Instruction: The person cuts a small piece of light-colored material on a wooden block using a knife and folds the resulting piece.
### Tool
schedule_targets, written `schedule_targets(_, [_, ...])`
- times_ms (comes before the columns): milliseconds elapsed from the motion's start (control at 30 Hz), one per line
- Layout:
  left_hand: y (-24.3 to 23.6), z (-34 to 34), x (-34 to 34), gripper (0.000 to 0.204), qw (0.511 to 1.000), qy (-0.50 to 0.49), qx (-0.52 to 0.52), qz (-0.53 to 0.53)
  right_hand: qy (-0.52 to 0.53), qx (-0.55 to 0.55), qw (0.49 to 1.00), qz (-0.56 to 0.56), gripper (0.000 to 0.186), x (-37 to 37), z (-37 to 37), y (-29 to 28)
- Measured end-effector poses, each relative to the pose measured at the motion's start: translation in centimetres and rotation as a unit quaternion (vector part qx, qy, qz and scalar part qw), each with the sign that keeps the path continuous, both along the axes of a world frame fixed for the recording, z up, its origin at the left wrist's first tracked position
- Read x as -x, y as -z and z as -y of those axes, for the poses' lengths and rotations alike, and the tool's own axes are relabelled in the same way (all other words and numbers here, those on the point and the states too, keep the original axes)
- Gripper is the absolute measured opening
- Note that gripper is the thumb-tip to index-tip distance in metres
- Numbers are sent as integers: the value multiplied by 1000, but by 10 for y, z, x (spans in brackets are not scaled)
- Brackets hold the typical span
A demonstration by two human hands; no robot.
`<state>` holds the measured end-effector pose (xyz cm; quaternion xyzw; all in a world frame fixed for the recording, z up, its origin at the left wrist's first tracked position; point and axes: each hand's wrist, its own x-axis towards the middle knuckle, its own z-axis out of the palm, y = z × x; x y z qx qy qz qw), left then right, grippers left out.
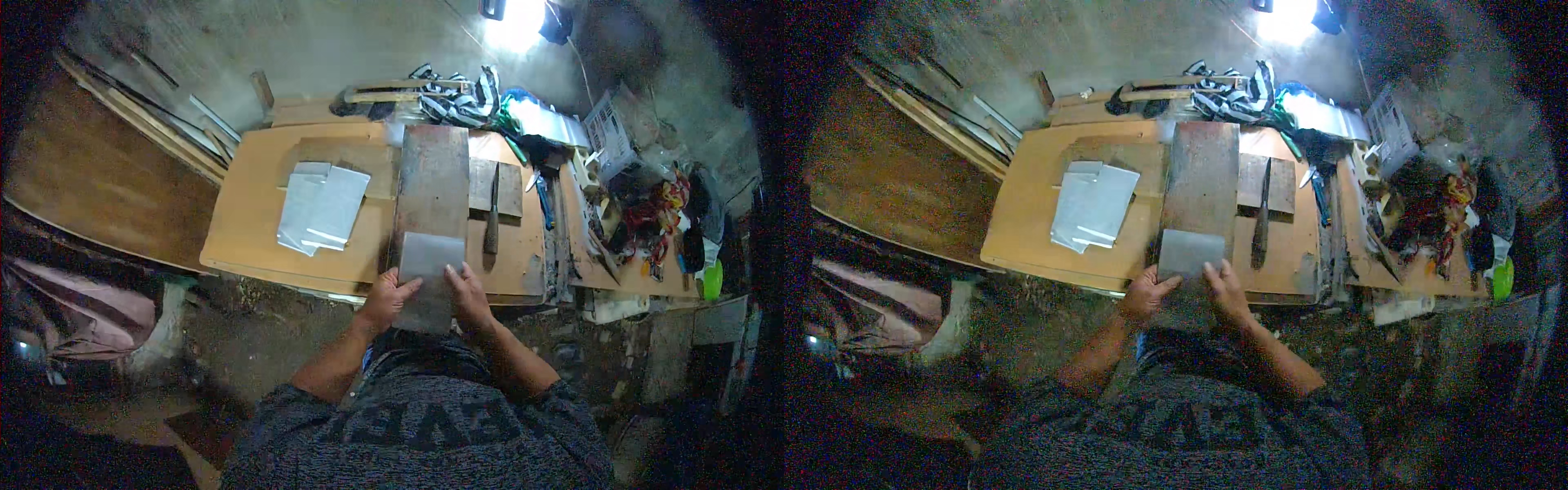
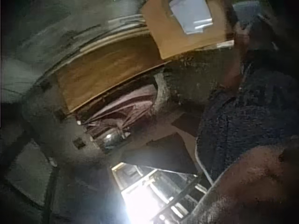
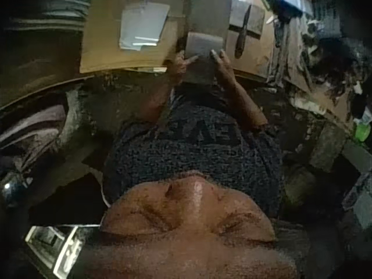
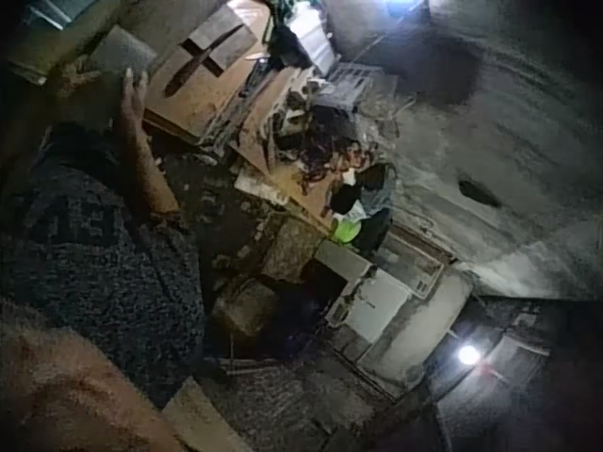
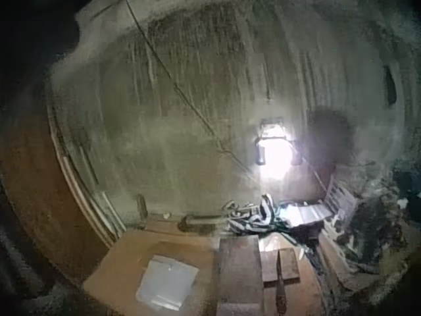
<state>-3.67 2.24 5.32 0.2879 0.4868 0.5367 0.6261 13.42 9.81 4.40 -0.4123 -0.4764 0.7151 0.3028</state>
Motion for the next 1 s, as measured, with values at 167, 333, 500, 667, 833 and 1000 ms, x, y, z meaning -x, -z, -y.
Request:
schedule_targets(167, [-12,-12,-14,22,993,-1,44,-110,60,25,997,-36,26,6,-5,5])
schedule_targets(333, [22,-12,1,22,993,-33,-2,-115,86,10,996,-10,23,15,-23,-2])
schedule_targets(500, [34,-32,10,31,955,-28,55,-292,77,-90,992,54,21,15,-62,16])
schedule_targets(667, [35,-45,1,45,953,-118,22,-277,85,-126,976,157,34,23,-99,44])
schedule_targets(833, [21,-50,-8,53,789,-17,-150,-596,89,-162,943,277,23,26,-112,55])
schedule_targets(1000, [44,-47,-19,59,707,37,-127,-695,148,-286,895,309,30,19,-102,42])
